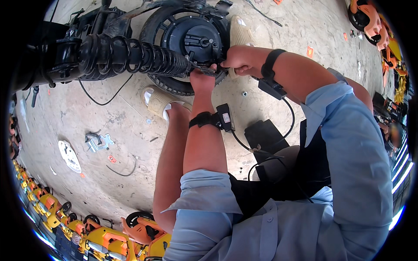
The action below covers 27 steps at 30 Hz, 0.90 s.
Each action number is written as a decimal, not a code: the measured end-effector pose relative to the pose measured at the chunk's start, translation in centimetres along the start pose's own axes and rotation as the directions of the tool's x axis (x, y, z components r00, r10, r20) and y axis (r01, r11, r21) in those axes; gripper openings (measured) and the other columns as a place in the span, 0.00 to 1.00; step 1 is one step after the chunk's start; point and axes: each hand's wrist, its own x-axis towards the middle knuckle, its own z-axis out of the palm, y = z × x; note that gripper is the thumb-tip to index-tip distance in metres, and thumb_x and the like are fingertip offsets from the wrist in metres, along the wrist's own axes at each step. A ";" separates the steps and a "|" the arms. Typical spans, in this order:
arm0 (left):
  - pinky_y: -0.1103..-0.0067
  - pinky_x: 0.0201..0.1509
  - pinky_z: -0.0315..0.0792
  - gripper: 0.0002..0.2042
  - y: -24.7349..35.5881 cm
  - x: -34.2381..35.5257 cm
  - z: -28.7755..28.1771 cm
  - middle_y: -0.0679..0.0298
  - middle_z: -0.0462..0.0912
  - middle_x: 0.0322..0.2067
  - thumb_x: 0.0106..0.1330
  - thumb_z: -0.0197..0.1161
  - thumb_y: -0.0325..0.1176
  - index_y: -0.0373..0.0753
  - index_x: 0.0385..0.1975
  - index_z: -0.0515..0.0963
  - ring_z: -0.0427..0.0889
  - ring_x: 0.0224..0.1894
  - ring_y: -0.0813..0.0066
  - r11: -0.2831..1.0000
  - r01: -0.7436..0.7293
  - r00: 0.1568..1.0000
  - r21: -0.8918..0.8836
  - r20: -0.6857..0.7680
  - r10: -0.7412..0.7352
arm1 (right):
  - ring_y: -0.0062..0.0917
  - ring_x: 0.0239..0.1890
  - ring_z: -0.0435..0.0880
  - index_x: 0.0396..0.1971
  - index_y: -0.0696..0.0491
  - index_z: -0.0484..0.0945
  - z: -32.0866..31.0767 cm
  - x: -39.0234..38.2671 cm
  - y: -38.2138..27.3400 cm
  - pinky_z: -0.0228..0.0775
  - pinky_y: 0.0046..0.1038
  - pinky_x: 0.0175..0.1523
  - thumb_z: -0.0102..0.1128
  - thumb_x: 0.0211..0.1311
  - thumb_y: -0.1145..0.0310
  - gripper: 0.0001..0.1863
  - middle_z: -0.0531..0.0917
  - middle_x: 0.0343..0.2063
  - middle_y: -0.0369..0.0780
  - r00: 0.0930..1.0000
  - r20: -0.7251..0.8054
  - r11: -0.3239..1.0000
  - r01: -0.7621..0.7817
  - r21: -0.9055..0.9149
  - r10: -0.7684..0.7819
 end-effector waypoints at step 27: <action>0.71 0.40 0.72 0.16 1.3 -0.2 0.7 0.55 0.85 0.30 0.50 0.75 0.37 0.30 0.31 0.81 0.83 0.32 0.64 0.999 -0.042 0.999 -0.029 0.016 0.042 | 0.26 0.17 0.67 0.14 0.55 0.72 1.5 4.7 5.2 0.57 0.30 0.24 0.54 0.53 0.67 0.11 0.70 0.14 0.36 0.964 -0.083 0.967 0.256 0.007 -0.254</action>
